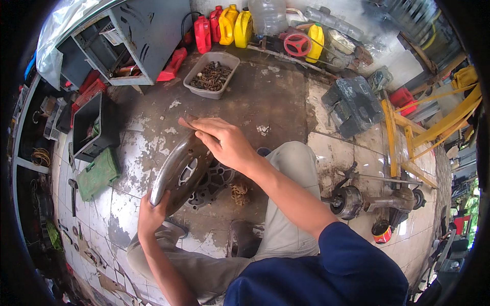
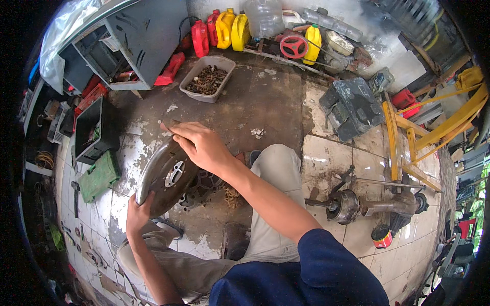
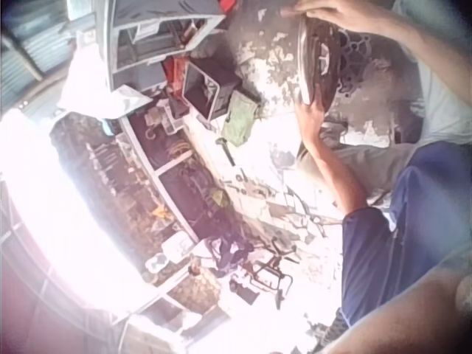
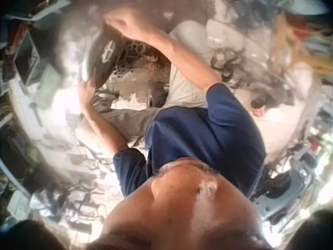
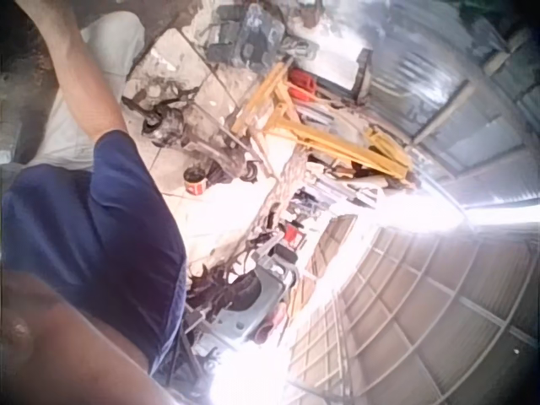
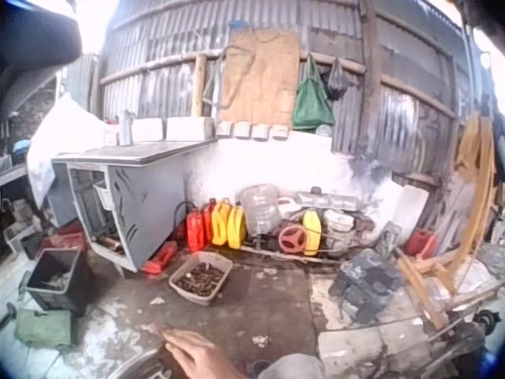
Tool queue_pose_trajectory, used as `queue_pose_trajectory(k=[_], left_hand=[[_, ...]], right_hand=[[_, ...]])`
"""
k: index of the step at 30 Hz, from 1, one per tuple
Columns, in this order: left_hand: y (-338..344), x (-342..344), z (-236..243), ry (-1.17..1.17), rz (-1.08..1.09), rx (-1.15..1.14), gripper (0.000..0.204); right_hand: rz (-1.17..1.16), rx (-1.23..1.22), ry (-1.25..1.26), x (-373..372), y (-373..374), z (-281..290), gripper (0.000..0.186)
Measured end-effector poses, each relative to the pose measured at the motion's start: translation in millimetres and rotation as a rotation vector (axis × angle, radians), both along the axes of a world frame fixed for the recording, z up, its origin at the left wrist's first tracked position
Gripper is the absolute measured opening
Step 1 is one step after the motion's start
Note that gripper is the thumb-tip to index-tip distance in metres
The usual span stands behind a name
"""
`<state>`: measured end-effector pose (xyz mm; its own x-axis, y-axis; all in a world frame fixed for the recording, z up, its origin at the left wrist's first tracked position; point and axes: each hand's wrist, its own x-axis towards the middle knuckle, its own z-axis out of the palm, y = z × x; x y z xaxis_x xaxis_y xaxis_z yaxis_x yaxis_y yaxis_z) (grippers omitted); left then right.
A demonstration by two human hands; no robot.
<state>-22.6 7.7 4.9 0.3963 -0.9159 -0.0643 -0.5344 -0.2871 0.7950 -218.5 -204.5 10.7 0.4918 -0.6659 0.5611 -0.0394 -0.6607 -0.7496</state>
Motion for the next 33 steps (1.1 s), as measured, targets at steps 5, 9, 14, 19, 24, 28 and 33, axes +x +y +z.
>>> queue_pose_trajectory(k=[5,9,14,19,24,28,33], left_hand=[[-2.7,-3.6,12.4,0.024,0.055,0.094,0.028],[-3.6,-5.8,9.0,0.035,0.059,0.049,0.027],[-2.6,-6.9,11.0,0.006,0.075,0.012,0.026],[-3.4,-6.2,11.4,0.029,0.097,0.054,0.024],[-7.9,-8.0,20.3,0.024,0.108,0.101,0.025],[-5.2,-4.9,15.0,0.008,0.093,0.153,0.027],[-6.0,-8.9,13.7,0.0,0.061,0.078,0.025]], right_hand=[[-0.047,-0.007,0.085,0.5,3.2,3.7,0.026],[-0.069,-0.025,0.106,-1.4,0.6,1.0,0.028],[-0.043,-0.026,0.042,2.9,2.8,0.6,0.028],[-0.143,-0.008,0.103,3.2,-2.7,-3.8,0.026],[-0.14,-0.062,0.109,3.0,-0.5,-6.3,0.026],[-0.125,-0.002,0.145,3.1,-0.1,-4.4,0.025],[-0.131,0.069,0.119,0.0,-6.1,-9.9,0.025]])
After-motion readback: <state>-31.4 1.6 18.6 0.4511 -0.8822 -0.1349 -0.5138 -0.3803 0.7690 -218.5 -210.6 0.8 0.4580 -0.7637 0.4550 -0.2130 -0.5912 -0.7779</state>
